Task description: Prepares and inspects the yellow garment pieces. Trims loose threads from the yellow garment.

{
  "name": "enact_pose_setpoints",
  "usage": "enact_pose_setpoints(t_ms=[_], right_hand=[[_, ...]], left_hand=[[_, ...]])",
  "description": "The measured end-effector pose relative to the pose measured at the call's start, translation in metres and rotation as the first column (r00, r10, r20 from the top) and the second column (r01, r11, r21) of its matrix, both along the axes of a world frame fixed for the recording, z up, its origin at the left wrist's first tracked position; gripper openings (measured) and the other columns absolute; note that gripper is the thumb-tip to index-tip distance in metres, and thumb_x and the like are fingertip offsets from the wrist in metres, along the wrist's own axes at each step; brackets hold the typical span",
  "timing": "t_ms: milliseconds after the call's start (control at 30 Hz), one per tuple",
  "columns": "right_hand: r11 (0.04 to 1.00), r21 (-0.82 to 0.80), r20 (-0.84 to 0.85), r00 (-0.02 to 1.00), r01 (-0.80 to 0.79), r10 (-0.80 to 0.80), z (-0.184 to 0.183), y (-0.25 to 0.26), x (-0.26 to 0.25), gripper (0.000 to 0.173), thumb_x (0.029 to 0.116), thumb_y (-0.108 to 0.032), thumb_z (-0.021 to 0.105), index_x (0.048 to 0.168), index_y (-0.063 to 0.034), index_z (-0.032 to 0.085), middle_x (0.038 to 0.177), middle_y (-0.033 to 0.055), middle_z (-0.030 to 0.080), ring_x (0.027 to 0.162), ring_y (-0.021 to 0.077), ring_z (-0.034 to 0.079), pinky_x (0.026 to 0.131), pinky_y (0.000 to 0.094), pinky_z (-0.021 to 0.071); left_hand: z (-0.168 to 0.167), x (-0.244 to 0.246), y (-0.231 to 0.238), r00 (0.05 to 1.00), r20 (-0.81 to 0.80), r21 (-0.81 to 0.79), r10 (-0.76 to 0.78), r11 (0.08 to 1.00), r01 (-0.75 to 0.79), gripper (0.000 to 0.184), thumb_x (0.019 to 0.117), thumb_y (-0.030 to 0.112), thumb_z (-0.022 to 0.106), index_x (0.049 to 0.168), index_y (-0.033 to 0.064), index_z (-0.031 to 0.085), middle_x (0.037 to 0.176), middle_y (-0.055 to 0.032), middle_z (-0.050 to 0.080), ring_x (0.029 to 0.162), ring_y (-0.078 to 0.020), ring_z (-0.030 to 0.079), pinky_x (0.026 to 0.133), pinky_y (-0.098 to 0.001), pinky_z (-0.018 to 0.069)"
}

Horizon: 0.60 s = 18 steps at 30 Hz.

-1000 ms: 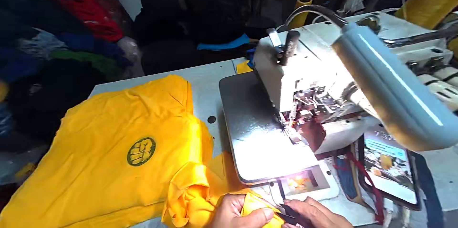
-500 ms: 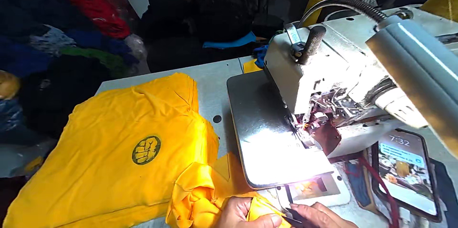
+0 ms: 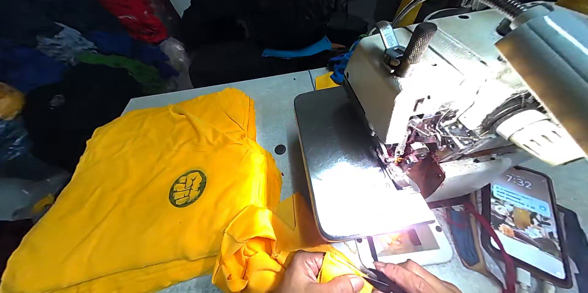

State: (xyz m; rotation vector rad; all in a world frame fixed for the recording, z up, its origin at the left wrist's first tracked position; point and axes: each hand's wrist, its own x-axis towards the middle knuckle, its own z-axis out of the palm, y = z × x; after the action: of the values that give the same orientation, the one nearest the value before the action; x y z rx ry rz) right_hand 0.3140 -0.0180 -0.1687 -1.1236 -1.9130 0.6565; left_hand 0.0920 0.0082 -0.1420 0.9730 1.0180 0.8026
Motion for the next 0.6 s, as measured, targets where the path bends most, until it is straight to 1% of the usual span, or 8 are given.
enact_pose_setpoints(t_ms=[233, 433, 600], right_hand=[[1.000, 0.011, 0.005, 1.000, 0.009, -0.010, -0.0020, -0.0001, 0.0010, 0.026, 0.0986, -0.021, 0.070, 0.113, 0.0002, 0.071, 0.083, 0.0164, 0.067, 0.075, 0.0188, 0.065, 0.068, 0.0248, 0.0539], [1.000, 0.025, 0.020, 1.000, 0.001, -0.001, -0.0017, -0.0002, 0.0016, 0.025, 0.0985, -0.021, 0.070, 0.113, -0.0005, 0.071, 0.082, 0.0158, 0.066, 0.073, 0.0190, 0.064, 0.067, 0.0248, 0.0531], [0.999, 0.040, 0.000, 1.000, 0.000, 0.000, 0.0010, -0.0005, -0.0007, 0.026, 0.0986, -0.020, 0.070, 0.114, 0.0004, 0.070, 0.083, 0.0161, 0.066, 0.074, 0.0190, 0.064, 0.067, 0.0246, 0.0535]], left_hand=[[0.0002, 0.0001, 0.0008, 1.000, 0.014, -0.005, 0.002, 1.000, -0.002, 0.006, 0.0879, -0.002, 0.072, 0.088, 0.0028, 0.076, 0.077, -0.0006, 0.075, 0.069, -0.0041, 0.071, 0.068, -0.0236, 0.0597], [0.0011, 0.0002, 0.0012, 1.000, 0.016, -0.014, 0.007, 1.000, -0.007, 0.006, 0.0881, -0.001, 0.072, 0.088, 0.0031, 0.076, 0.076, -0.0006, 0.075, 0.069, -0.0040, 0.071, 0.067, -0.0234, 0.0595], [0.0014, 0.0002, 0.0013, 1.000, 0.017, -0.021, 0.010, 1.000, -0.010, 0.006, 0.0880, -0.002, 0.072, 0.087, 0.0033, 0.076, 0.076, -0.0006, 0.075, 0.069, -0.0040, 0.071, 0.067, -0.0235, 0.0596]])
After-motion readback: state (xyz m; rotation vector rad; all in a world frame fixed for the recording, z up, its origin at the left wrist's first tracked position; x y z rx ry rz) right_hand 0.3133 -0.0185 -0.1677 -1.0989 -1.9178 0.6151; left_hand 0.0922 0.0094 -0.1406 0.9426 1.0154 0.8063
